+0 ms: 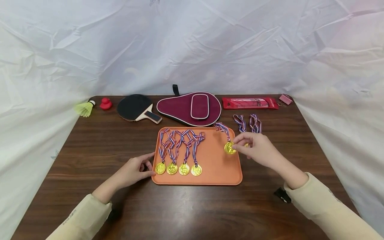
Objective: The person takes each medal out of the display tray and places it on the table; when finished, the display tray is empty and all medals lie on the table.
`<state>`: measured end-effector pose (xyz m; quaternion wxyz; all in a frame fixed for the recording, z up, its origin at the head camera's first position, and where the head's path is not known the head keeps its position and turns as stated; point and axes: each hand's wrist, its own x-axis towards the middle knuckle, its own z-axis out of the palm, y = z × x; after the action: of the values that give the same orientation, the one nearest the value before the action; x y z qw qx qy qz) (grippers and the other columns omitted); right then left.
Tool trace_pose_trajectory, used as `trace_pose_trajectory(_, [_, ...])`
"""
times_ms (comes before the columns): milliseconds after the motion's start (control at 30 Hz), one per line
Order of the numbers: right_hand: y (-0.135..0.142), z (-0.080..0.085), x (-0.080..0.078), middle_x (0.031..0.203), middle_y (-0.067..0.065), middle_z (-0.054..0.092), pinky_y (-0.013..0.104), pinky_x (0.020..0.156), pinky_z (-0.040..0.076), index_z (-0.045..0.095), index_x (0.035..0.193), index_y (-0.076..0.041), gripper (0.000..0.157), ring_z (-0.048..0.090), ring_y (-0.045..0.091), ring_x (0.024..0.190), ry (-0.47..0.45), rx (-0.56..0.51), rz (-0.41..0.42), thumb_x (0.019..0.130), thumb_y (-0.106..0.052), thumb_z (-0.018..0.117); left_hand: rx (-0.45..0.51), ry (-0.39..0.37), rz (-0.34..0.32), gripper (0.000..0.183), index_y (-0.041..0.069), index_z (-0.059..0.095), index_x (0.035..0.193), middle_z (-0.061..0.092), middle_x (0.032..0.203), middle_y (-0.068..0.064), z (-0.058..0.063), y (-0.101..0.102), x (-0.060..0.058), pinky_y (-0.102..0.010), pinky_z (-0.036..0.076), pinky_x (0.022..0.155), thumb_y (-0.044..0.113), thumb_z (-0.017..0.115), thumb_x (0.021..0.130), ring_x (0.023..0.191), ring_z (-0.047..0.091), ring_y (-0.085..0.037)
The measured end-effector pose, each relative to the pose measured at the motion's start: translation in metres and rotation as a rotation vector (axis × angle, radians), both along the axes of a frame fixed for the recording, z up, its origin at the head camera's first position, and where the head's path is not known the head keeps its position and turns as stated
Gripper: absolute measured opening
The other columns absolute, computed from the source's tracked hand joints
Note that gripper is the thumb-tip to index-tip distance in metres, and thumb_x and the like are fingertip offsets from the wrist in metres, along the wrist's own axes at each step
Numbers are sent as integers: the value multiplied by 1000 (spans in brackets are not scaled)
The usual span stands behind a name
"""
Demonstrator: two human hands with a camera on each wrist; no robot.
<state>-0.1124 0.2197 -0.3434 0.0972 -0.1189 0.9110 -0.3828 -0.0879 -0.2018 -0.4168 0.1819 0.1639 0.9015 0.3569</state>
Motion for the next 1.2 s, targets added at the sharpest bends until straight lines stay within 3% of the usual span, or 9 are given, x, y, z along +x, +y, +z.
trace_pose_trajectory(333, [37,12,-11,81,0,66,31,49,42,63,93,-20,27,56,17,60,83,73,-115,79,-43,64,8,15,-8,70,5,39,134,56,76,6,2,1,1,-23,38,50,27,71,76,59,47,-12])
trace_pose_trajectory(633, [82,13,-23,89,6,66,32,52,47,62,98,-18,32,59,21,56,107,37,-259,79,-44,63,3,19,-5,69,5,40,133,56,77,6,0,2,1,-23,38,49,26,71,76,58,46,-11])
trace_pose_trajectory(1033, [136,-3,-35,75,-17,63,30,48,42,60,104,-12,39,57,16,54,66,31,-368,81,-44,61,6,34,-9,66,2,40,132,56,76,6,3,3,3,-23,37,49,21,70,78,57,46,-11])
trace_pose_trajectory(1200, [150,-10,-38,72,-16,63,31,48,42,60,106,-6,44,57,16,55,46,79,-363,82,-43,60,6,34,-8,66,2,40,133,56,76,6,2,3,3,-23,37,49,22,70,78,56,45,-11])
